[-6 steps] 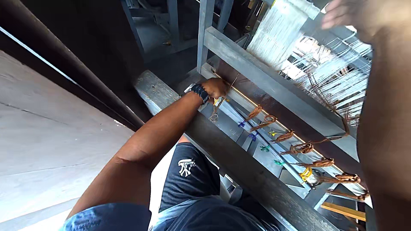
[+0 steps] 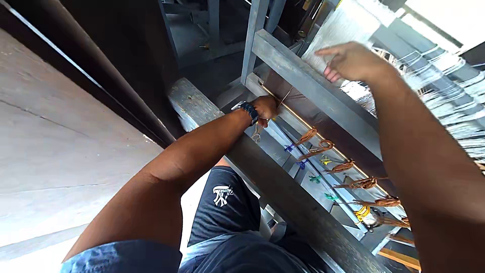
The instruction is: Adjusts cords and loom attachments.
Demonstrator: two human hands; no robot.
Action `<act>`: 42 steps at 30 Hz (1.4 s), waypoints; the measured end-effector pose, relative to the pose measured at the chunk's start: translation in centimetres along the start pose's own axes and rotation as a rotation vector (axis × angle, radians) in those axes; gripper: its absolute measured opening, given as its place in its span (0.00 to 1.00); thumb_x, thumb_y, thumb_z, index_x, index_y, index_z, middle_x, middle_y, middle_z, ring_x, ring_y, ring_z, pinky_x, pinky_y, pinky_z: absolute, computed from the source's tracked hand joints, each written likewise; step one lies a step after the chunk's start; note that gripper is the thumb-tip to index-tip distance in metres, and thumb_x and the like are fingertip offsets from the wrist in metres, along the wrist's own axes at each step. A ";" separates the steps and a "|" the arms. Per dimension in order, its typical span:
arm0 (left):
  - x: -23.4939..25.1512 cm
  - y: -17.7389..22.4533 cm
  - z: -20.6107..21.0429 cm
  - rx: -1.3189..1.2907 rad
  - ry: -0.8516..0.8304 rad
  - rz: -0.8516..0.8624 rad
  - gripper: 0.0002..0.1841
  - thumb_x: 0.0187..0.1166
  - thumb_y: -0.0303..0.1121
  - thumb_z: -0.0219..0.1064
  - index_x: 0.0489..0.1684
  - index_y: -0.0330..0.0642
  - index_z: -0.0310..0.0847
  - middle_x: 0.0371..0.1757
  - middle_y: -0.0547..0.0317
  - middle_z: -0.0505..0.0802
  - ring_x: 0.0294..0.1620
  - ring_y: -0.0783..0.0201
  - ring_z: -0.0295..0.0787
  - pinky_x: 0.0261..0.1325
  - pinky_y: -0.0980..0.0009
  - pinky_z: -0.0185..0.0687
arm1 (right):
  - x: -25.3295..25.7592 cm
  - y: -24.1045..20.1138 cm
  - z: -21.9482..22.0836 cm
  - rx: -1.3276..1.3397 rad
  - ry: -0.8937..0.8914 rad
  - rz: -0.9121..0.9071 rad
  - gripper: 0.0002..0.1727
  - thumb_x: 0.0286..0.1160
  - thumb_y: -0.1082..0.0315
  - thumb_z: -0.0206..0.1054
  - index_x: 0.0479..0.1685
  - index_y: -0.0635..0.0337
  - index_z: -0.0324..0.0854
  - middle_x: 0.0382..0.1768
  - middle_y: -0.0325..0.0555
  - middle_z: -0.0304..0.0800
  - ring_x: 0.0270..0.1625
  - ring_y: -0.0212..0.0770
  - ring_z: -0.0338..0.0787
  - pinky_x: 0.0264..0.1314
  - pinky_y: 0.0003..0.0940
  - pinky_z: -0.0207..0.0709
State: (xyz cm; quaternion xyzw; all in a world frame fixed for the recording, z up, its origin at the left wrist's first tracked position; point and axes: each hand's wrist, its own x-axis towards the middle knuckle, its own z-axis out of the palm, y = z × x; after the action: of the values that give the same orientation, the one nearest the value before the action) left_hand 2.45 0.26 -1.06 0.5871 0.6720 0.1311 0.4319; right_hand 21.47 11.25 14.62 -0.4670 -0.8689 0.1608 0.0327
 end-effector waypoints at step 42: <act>0.7 0.7 -1.0 0.482 0.217 0.333 0.14 0.91 0.36 0.54 0.48 0.38 0.85 0.49 0.44 0.91 0.57 0.43 0.90 0.60 0.43 0.83 | 4.4 -0.8 3.3 0.075 -0.368 0.283 0.14 0.90 0.61 0.49 0.36 0.46 0.76 0.25 0.32 0.80 0.26 0.23 0.82 0.25 0.22 0.76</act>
State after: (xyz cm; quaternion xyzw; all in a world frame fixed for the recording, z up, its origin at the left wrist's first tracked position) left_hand 2.22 1.38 -0.32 0.7571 0.6205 0.0989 0.1787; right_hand 17.66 13.64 11.34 -0.5455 -0.7794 0.2786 -0.1319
